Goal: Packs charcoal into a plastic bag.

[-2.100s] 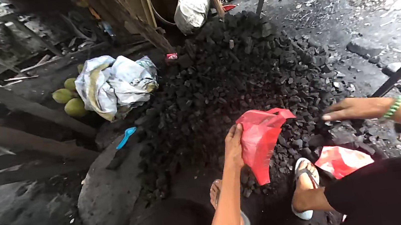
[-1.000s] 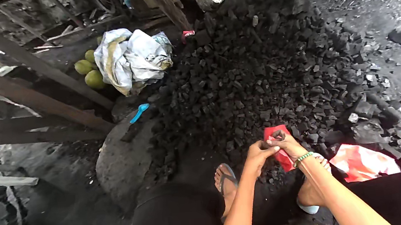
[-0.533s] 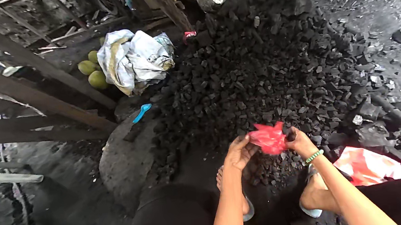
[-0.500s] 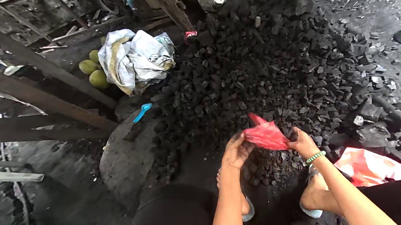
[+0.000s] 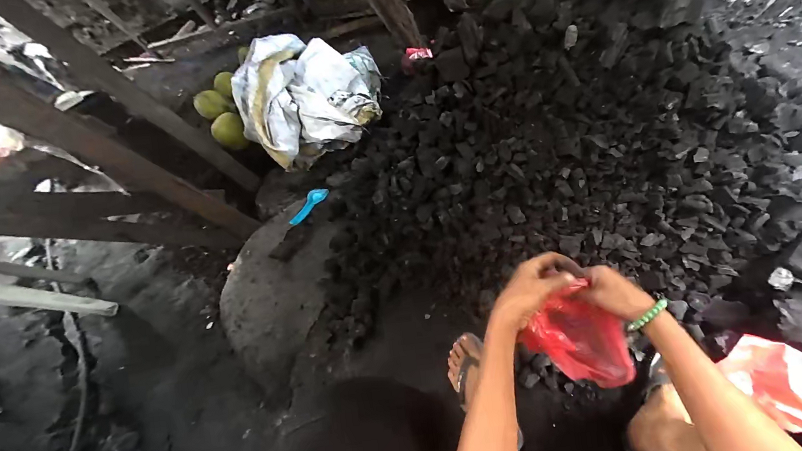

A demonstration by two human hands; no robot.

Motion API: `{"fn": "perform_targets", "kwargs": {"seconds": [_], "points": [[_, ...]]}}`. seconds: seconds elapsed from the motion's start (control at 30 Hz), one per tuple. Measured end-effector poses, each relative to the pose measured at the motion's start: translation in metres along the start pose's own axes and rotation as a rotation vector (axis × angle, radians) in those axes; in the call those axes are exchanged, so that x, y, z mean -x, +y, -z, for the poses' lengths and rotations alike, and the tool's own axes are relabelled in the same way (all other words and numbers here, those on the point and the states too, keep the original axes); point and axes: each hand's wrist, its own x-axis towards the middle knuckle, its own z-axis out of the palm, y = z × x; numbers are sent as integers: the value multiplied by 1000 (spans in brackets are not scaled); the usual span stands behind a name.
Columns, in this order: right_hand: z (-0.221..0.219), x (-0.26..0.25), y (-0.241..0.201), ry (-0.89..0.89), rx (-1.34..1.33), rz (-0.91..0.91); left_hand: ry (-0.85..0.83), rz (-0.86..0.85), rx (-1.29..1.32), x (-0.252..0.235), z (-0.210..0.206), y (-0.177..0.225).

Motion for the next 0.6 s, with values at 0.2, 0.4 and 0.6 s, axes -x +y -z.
{"fn": "perform_targets", "kwargs": {"seconds": [0.2,0.4,0.6], "points": [[39,-52,-28,-29,-203,-51,255,465,-662,-14,25,-29],[-12,-156,-41,80,-255,45,1129,544,417,-17,13,-136],[-74,-244,-36,51,565,-23,1275,688,623,-30,-10,-149]]}}
